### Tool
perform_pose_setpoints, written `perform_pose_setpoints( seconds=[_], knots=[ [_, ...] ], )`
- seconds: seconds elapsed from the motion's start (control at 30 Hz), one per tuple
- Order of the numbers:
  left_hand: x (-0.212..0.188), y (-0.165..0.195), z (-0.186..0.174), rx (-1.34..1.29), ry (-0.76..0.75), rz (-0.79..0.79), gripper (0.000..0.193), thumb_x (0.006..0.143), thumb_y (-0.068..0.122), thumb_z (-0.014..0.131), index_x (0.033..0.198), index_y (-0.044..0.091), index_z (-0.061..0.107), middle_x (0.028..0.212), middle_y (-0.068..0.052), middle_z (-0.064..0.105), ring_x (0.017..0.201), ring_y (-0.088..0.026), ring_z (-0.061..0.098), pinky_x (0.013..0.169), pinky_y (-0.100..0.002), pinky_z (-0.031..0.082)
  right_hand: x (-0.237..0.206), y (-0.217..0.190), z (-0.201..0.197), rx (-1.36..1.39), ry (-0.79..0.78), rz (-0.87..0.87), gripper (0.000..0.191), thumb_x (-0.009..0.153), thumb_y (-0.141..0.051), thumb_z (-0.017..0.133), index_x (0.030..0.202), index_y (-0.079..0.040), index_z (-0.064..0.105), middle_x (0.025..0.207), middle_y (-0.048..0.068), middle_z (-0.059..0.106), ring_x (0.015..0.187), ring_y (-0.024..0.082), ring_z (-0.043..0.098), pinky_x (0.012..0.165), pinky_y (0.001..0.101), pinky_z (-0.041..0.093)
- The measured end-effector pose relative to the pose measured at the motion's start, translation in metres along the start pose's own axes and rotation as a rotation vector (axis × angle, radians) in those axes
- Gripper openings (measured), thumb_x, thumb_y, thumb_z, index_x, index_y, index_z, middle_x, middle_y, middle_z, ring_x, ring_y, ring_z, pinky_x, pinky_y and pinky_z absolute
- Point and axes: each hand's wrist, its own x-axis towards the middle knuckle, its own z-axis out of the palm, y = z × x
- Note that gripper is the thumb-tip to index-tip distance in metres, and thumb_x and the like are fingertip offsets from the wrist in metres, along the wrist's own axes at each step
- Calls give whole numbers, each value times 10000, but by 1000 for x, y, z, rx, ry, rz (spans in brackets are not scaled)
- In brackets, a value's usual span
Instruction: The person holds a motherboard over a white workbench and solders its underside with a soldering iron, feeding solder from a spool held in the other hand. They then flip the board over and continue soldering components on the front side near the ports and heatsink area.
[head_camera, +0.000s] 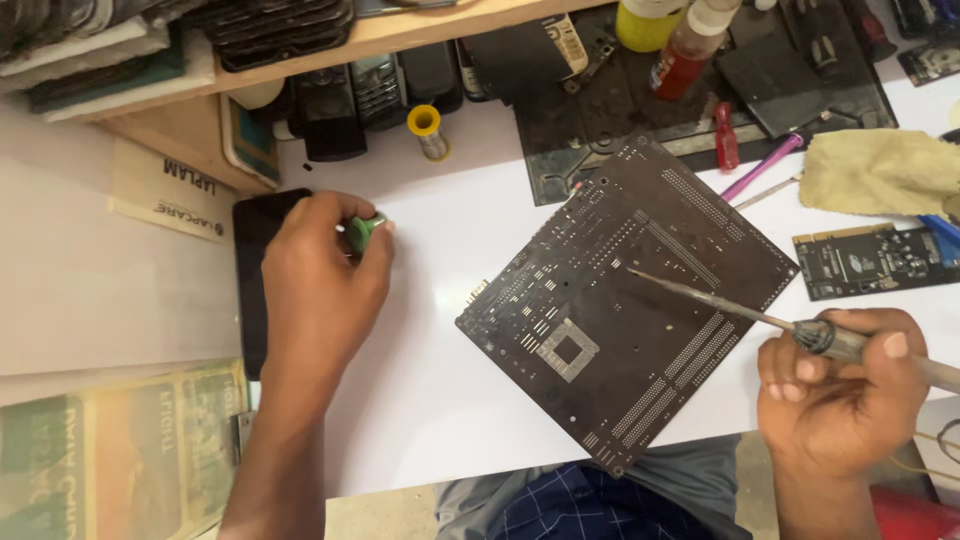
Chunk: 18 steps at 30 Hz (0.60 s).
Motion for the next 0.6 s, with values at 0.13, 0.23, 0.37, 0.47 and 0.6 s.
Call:
perform_pose_setpoints(
  seconds=[0.13, 0.23, 0.37, 0.47, 0.6],
  knots=[
    [7, 3, -7, -820, -209, -220, 259, 906, 109, 732, 1116, 44, 597, 962, -14, 663, 843, -119, 680, 733, -270, 582, -8, 9, 11, 14, 0, -17, 316, 1196, -340, 528, 1086, -46, 560, 697, 81, 516, 493, 166, 440, 503, 312, 362],
    [11, 5, 4, -1060, -330, -132, 361, 948, 111, 681, 1301, 75, 612, 1043, 34, 623, 932, -82, 650, 838, -247, 602, -13, 13, 16, 35, -12, -9, 286, 1218, -327, 539, 1162, -47, 561, 786, 100, 551, 540, 172, 460, 534, 312, 383],
    [18, -1, 32, -1130, -435, -112, 333, 1095, 165, 624, 1400, 37, 666, 1048, -29, 666, 923, -98, 582, 817, -244, 538, -14, 11, 22, 82, -19, 24, 223, 1199, -268, 571, 1226, -47, 568, 832, 103, 575, 577, 177, 487, 575, 321, 417],
    [21, -7, 48, -1349, -470, -281, 288, 1096, 199, 611, 1319, 25, 662, 1029, -61, 650, 886, -122, 605, 738, -261, 531, -12, 10, 28, 55, -15, 37, 234, 1206, -275, 571, 1203, -41, 573, 806, 95, 574, 574, 169, 485, 575, 316, 414],
    [22, -6, 57, -1517, -430, -330, 158, 1043, 137, 637, 1163, 46, 590, 1081, -104, 669, 931, -165, 685, 785, -293, 598, -9, 11, 38, 24, -24, 45, 270, 1214, -309, 556, 1178, -42, 582, 779, 96, 577, 563, 165, 497, 560, 308, 419]
  ],
)
